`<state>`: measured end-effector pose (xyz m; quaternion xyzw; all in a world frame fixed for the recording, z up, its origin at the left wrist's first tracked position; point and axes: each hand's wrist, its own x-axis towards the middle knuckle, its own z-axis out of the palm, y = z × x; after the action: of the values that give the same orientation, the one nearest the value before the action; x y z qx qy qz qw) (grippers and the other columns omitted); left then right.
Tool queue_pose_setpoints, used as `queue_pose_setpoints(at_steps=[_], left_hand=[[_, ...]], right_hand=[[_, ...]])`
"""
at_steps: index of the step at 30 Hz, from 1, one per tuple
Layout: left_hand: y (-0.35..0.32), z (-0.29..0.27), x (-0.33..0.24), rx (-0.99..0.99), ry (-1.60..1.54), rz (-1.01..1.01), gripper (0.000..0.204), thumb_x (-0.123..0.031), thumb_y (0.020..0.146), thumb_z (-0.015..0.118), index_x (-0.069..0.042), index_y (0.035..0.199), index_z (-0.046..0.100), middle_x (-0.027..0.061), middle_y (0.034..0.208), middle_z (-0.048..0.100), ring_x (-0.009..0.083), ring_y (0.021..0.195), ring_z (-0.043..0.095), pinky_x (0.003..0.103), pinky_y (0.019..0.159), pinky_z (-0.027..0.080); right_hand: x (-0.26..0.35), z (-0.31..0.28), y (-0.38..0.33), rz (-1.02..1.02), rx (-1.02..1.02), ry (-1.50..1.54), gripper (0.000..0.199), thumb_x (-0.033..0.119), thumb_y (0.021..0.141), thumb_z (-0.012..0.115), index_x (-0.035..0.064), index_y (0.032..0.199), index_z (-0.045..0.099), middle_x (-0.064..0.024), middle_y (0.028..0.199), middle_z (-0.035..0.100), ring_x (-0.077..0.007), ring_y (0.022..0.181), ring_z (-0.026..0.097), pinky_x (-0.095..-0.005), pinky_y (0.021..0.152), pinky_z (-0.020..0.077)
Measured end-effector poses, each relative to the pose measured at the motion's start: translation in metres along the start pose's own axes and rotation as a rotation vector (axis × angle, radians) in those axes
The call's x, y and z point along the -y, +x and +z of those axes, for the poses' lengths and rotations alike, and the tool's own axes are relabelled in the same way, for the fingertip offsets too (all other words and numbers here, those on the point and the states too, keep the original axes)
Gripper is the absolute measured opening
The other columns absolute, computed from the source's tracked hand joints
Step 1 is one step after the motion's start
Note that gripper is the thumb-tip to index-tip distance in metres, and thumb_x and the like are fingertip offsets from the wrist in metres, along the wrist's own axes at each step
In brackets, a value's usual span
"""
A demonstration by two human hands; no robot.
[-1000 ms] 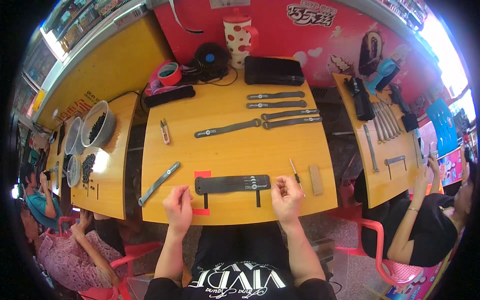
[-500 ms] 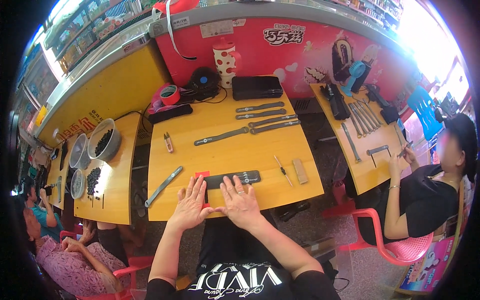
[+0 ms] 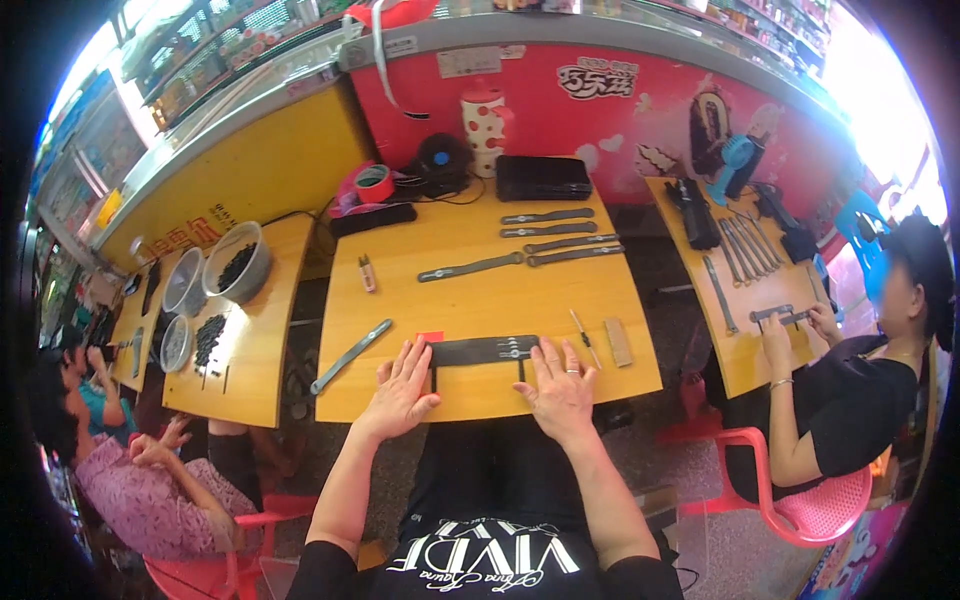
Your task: Assembling plastic fasteners onto black textile straps by hand at a workstation.
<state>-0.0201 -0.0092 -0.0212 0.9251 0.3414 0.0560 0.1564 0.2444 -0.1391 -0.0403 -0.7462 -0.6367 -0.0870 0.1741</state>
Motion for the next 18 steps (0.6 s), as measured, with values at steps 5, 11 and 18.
queue_pose_setpoints(at_steps=[5,11,18], left_hand=[[-0.022,-0.016,0.056,-0.691,-0.258,-0.153,0.044,-0.022,0.095,0.060,0.002,0.130,0.055,0.0224,0.145,0.043,0.0390,0.134,0.041,0.053,0.106,0.033],[-0.033,-0.024,0.066,-0.461,0.255,-0.507,0.028,-0.021,0.084,0.071,-0.003,0.106,0.070,0.0166,0.129,0.056,0.0354,0.118,0.048,0.048,0.094,0.037],[-0.032,-0.023,0.075,-0.581,-0.036,-0.624,0.018,-0.011,0.074,0.077,-0.006,0.087,0.067,0.0094,0.114,0.059,0.0319,0.117,0.047,0.050,0.095,0.035]], right_hand=[[-0.005,0.002,-0.003,0.020,-0.033,0.054,0.058,0.048,0.090,0.061,0.0071,0.132,0.059,-0.0070,0.144,0.051,-0.0322,0.134,0.042,-0.0486,0.100,0.0331],[-0.005,0.003,-0.003,0.034,-0.092,0.079,0.059,0.049,0.091,0.060,0.0084,0.133,0.057,-0.0050,0.141,0.054,-0.0307,0.130,0.045,-0.0465,0.101,0.0328],[-0.006,0.006,-0.004,0.034,-0.125,0.168,0.055,0.044,0.088,0.066,0.0093,0.130,0.059,-0.0052,0.137,0.057,-0.0306,0.130,0.045,-0.0462,0.102,0.0321]])
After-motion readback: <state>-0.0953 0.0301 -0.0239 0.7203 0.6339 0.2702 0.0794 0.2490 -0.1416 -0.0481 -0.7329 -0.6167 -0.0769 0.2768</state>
